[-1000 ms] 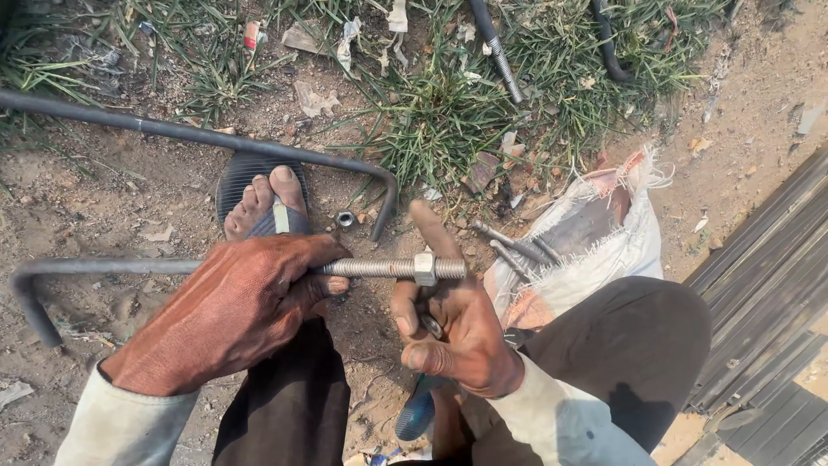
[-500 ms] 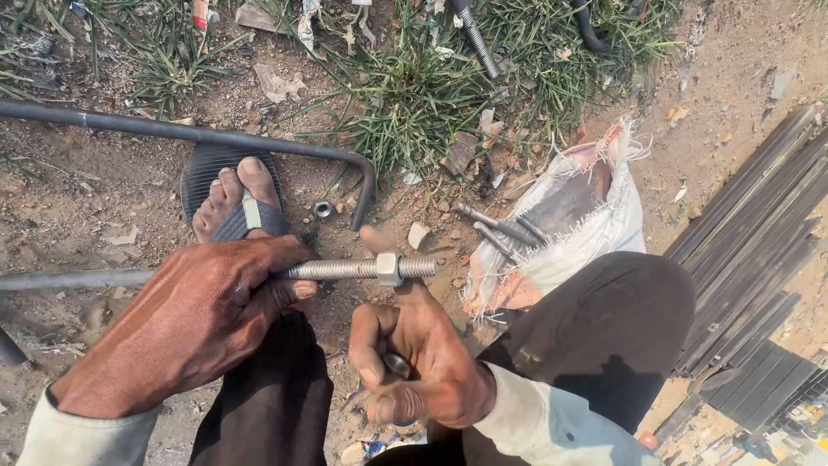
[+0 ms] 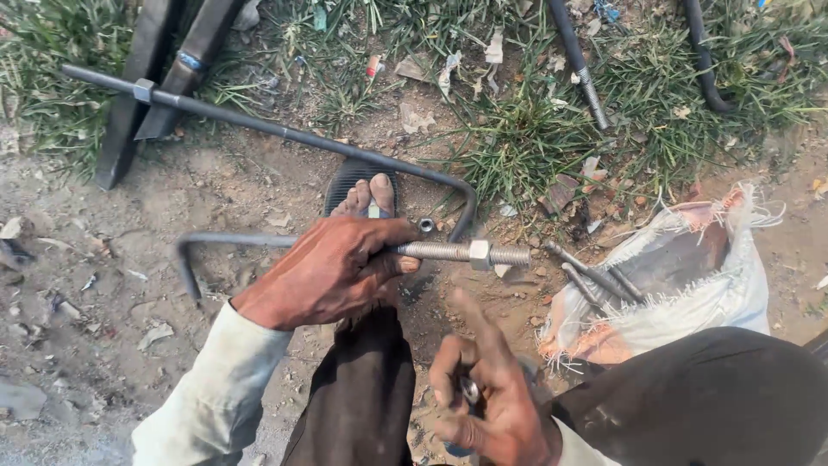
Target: The person is hand-threading nuts onto long bent metal anchor bolts on a construction or fabrication floor.
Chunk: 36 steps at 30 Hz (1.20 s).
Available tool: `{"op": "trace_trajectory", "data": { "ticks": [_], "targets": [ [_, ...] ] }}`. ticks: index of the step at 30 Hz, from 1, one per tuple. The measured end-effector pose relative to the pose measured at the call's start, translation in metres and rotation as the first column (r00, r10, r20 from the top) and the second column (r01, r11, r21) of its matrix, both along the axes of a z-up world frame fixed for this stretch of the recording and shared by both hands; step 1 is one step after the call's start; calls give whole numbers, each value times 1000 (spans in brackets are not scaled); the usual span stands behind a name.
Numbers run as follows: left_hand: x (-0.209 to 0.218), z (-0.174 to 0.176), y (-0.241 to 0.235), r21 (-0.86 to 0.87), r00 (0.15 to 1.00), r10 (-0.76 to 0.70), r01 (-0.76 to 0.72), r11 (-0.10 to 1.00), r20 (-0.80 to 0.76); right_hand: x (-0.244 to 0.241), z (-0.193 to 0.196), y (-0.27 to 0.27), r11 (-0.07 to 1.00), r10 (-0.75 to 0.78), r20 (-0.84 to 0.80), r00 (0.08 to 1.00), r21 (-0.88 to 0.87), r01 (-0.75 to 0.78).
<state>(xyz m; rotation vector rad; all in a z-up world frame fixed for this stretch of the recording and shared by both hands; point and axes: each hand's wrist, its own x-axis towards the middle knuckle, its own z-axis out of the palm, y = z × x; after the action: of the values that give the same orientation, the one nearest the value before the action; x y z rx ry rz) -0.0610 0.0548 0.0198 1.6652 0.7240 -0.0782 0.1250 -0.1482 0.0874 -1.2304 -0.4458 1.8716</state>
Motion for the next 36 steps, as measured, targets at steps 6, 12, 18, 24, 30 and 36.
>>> {"op": "trace_trajectory", "data": {
  "ticks": [6, 12, 18, 24, 30, 36],
  "targets": [
    [-6, 14, 10, -31, 997, 61, -62, 998, -43, 11, -13, 26, 964, -245, 64, 967, -91, 250],
    [-8, -12, -9, 532, 973, -15, -112, 839, 229, -6, 9, 31, 977, -203, -30, 979, 68, 204],
    [-7, 15, 13, -35, 994, 106, -108, 994, -39, 7, -11, 2, 992, -111, 15, 994, -66, 112],
    [-2, 4, 6, -24, 988, 152, -152, 988, 10, -5, 5, 66, 997, -71, -119, 990, 13, 73],
    [-6, 6, 18, 75, 985, 167, -169, 983, 38, -1, -21, -10, 999, -25, 98, 995, 27, 23],
    [-7, 0, 7, 51, 985, 144, -150, 987, 99, 4, 5, 75, 1000, 18, -38, 999, 16, -17]
  ]
}}
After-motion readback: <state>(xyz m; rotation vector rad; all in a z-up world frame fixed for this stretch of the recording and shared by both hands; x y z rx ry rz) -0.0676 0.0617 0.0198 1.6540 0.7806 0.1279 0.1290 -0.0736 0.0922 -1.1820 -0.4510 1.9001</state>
